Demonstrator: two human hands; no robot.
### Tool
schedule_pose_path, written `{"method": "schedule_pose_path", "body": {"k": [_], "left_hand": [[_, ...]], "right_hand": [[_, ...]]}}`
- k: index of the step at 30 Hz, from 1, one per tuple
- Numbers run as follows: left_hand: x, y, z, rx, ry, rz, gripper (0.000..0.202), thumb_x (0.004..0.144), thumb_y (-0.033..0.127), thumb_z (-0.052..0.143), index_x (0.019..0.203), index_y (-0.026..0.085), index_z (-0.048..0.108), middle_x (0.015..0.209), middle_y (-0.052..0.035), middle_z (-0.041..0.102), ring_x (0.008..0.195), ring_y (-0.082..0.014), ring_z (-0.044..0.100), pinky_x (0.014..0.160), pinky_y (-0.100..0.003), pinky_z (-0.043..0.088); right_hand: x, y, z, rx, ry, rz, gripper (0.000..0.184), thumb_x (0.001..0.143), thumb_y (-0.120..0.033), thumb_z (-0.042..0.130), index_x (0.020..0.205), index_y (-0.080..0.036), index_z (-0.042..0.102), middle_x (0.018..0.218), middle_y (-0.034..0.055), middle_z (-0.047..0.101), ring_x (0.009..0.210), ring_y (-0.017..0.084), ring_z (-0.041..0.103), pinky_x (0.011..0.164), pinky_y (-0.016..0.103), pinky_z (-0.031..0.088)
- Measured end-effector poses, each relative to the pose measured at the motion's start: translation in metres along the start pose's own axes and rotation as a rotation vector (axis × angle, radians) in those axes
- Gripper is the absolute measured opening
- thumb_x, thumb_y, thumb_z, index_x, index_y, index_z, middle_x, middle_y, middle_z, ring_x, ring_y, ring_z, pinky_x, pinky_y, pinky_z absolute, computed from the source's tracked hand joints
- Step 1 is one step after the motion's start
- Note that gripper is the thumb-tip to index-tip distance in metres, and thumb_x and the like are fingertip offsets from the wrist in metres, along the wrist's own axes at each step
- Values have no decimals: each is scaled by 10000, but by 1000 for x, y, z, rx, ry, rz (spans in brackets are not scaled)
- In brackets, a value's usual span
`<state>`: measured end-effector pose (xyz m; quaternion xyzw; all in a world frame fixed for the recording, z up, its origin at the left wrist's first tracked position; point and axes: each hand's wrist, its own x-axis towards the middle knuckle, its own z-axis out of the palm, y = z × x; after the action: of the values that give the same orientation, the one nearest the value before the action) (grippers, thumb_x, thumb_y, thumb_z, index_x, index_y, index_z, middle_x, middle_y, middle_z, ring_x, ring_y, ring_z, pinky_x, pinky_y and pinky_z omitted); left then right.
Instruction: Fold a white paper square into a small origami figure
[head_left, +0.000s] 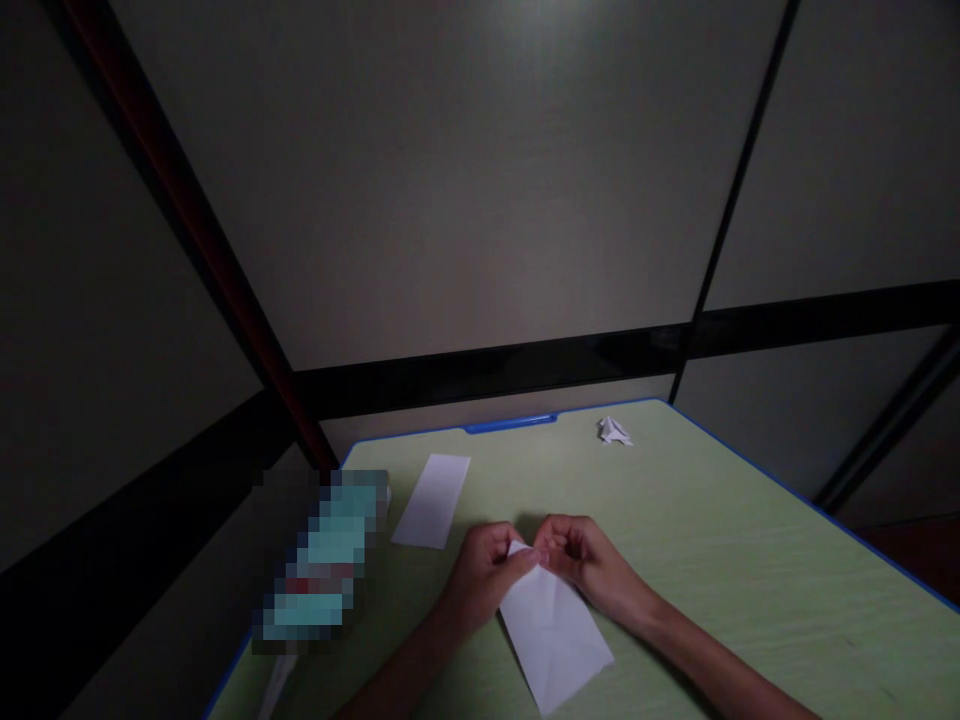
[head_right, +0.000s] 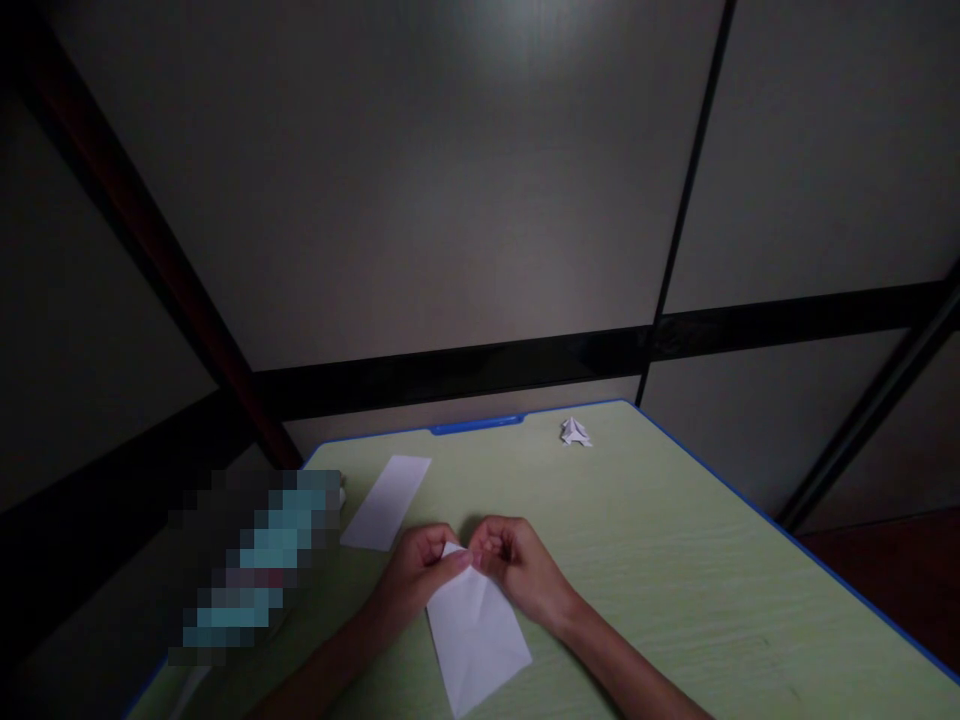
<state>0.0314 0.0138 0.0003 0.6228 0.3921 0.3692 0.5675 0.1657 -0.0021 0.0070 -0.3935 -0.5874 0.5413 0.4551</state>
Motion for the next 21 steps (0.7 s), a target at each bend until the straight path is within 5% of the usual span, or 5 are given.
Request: {"method": "schedule_pose_path", "body": {"k": [9,21], "left_hand": [[3,-1,-1,280,193,107,329,665,309,381,404,185,224,413,69,203,401,-59,221,380,-191,164],[0,5,0,369,286,135,371,638,285,425,385,187,172,400,72,152,387,-52,185,370,-196,142]], "right_hand": [[1,0,0,-11,11,-5,244,625,-339,530,532,-127,451,450,-58,348,413,49,274,389,179,186],[-1,0,4,67,-6,45,292,588,-400,544,535,-127,454,426,-59,364,381,42,271,372,178,165]]}}
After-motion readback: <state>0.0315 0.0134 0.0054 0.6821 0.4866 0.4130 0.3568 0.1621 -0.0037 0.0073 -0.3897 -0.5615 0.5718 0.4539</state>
